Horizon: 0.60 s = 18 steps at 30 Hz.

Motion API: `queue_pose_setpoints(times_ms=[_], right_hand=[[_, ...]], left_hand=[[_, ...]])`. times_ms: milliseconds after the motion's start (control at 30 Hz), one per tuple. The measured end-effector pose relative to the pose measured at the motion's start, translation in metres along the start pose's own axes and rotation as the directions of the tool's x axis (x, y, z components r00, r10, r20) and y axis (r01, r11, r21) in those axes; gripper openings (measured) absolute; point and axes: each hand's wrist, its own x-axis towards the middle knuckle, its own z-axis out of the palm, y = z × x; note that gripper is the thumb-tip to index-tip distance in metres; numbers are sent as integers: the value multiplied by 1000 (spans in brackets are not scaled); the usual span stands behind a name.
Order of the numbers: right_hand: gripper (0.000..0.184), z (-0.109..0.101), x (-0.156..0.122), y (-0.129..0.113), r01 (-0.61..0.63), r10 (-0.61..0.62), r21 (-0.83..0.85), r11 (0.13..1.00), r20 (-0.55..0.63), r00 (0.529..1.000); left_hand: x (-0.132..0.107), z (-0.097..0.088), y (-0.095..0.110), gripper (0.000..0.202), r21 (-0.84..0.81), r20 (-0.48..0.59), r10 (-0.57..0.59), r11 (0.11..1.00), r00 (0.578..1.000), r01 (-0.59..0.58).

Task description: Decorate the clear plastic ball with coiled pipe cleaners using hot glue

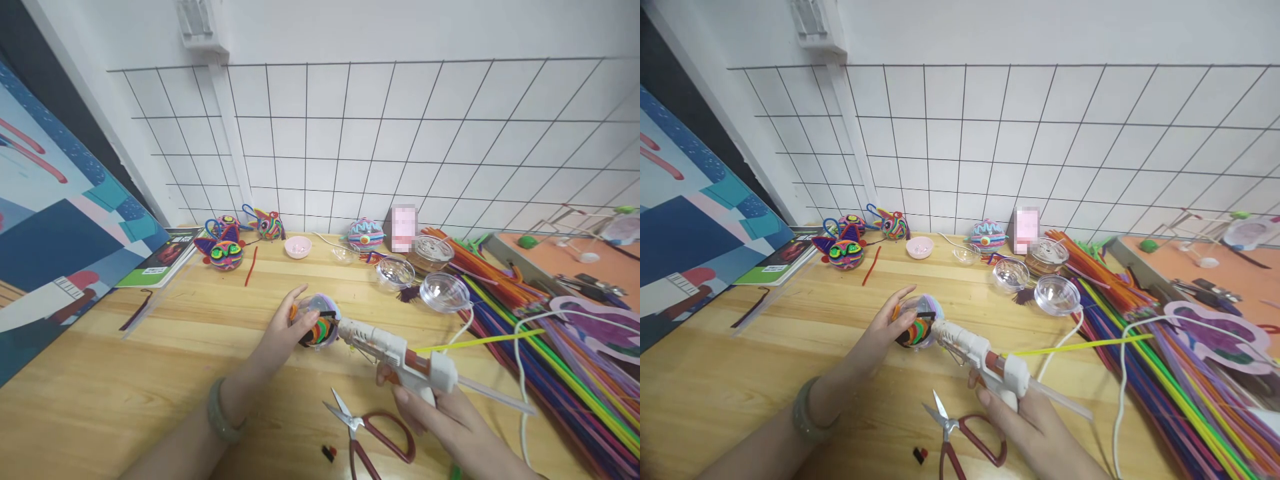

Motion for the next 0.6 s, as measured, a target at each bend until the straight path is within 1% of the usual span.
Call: queue_pose_setpoints(times_ms=[133, 233, 367, 500, 600], right_hand=[[39, 1, 1, 1, -11, 11, 37, 999, 3, 1000], [40, 1, 1, 2, -21, 21, 23, 1000, -5, 1000], [38, 0, 1, 0, -13, 13, 8, 1000, -18, 1000], [37, 0, 1, -1, -10, 10, 8, 1000, 4, 1000], [37, 1, 1, -1, -10, 9, 41, 999, 21, 1000]], left_hand=[[0, 0, 1, 69, -16, -8, 4, 1000, 1000, -4], [0, 1, 1, 69, -20, -16, 6, 1000, 1000, -6], [0, 1, 0, 67, -28, -9, -6, 1000, 1000, 6], [0, 1, 0, 67, -22, -11, -6, 1000, 1000, 6], [0, 1, 0, 68, -24, -23, -9, 1000, 1000, 9]])
